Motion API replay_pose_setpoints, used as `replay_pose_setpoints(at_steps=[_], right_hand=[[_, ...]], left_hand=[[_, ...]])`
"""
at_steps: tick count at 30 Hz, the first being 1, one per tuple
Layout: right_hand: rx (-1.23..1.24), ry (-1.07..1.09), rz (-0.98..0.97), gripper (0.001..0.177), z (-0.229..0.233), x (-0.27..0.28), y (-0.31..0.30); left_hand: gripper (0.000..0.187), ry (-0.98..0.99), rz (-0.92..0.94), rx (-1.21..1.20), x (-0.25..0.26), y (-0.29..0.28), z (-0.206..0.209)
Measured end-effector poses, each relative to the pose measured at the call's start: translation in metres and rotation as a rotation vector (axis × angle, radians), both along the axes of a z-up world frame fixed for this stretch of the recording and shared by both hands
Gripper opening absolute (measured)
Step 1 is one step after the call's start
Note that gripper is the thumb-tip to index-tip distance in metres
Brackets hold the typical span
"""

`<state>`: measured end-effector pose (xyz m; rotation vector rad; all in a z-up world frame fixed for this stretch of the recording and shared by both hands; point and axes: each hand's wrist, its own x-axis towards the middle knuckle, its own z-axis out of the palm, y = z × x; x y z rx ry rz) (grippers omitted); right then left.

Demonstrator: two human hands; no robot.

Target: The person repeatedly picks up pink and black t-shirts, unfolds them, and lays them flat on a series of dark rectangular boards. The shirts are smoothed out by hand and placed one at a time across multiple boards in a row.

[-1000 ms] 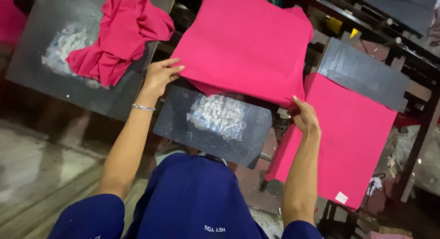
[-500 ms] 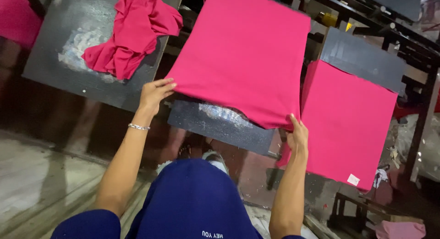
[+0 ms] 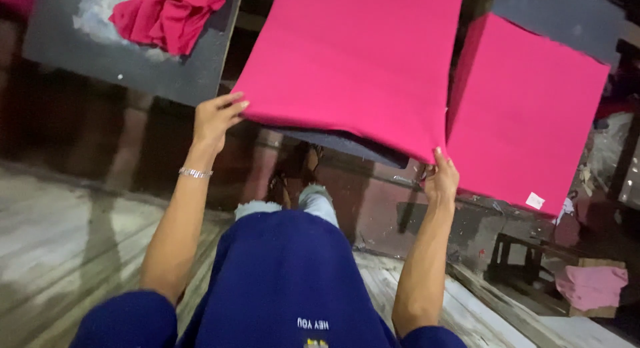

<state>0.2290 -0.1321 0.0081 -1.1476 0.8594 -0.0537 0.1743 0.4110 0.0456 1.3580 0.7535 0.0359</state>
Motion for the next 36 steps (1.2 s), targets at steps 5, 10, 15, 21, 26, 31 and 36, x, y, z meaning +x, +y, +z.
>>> replay_pose_setpoints(at_steps=[5,10,15,21,26,31,36], right_hand=[[0.013,0.0,-0.04,0.035,0.018,-0.028,0.013],[-0.071,-0.015,-0.005,0.017,0.03,-0.057,0.021],[-0.06,0.028,0.007,0.018,0.006,-0.064,0.017],[-0.209,0.106,0.072,0.029,-0.046,-0.066,0.006],[-0.491,0.133,0.286,0.04,-0.047,0.012,0.028],[-0.001,0.297,0.271,0.074,-0.016,0.165,0.078],[0.131,0.13,0.354,0.06,-0.029,0.299,0.072]], left_hand=[[0.042,-0.009,0.0,-0.007,-0.018,0.008,-0.005],[0.04,0.021,-0.022,0.039,-0.036,0.013,0.01],[0.04,0.045,-0.033,0.065,-0.036,0.017,-0.017],[0.04,0.099,-0.166,0.197,-0.028,0.016,-0.032],[0.038,0.078,-0.219,0.242,0.052,-0.004,-0.014],[0.082,0.221,-0.184,-0.242,0.21,-0.024,0.005],[0.058,0.221,-0.104,-0.46,0.35,-0.014,-0.025]])
